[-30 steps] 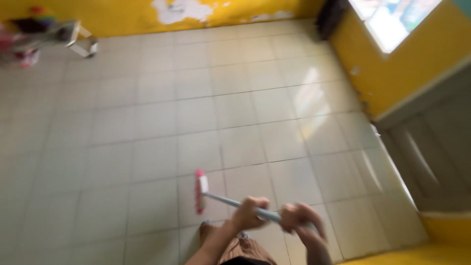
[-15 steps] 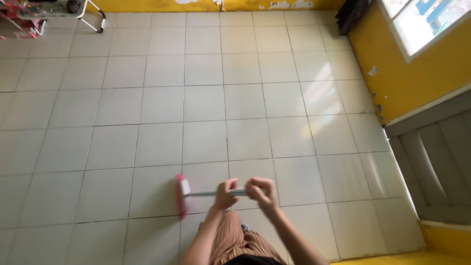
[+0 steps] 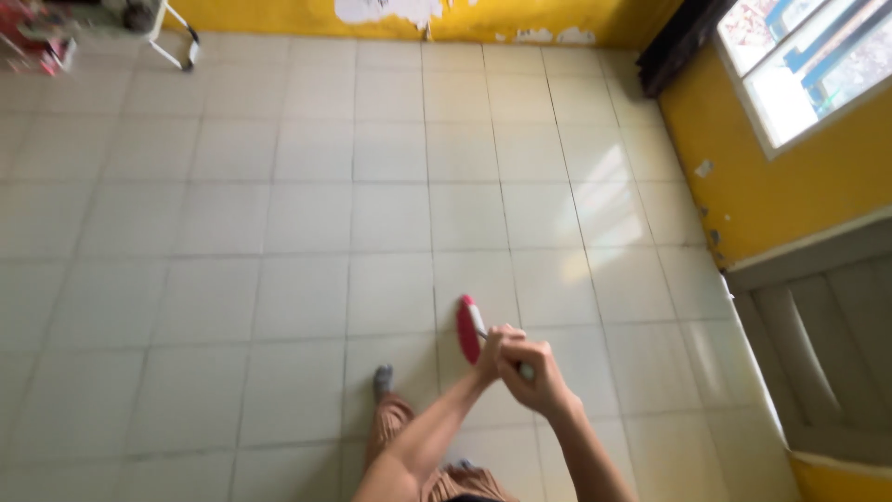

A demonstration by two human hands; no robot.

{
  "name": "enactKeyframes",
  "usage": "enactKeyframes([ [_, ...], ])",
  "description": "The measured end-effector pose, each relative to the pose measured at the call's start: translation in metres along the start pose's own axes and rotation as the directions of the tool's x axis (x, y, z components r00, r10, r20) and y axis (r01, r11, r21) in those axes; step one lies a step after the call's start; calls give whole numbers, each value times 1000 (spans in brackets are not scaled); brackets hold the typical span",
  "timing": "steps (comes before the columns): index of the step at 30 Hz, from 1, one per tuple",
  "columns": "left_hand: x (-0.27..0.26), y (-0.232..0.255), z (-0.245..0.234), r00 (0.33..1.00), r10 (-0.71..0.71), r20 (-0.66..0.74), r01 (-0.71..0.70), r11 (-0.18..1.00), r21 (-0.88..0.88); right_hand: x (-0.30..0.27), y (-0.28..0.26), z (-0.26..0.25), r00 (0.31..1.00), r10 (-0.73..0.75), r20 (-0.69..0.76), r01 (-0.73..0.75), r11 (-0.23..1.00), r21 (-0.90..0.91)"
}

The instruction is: Sweeping a tiled floor using a broom.

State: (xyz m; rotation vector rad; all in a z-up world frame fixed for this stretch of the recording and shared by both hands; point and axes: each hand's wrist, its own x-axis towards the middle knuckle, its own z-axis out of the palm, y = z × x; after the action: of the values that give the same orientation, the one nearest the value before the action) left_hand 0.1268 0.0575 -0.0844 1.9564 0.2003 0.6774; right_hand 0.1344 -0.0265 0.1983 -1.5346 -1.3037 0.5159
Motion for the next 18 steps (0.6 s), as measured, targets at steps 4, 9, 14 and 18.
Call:
enactKeyframes([
  [4,16,-15,-49,999,29,42,-35,989,141,36,6,42,1000,14,-14,-15,995,-94],
  [9,27,4,-139,938,-278,208,234,948,216,69,49,123,977,-177,115,201,948,-249],
  [14,67,-10,-179,957,-124,262,71,977,201,107,21,123,994,-40,104,60,980,-191],
  [18,88,34,-228,970,-23,241,21,1000,10,141,-67,72,980,-143,-138,119,979,-168],
])
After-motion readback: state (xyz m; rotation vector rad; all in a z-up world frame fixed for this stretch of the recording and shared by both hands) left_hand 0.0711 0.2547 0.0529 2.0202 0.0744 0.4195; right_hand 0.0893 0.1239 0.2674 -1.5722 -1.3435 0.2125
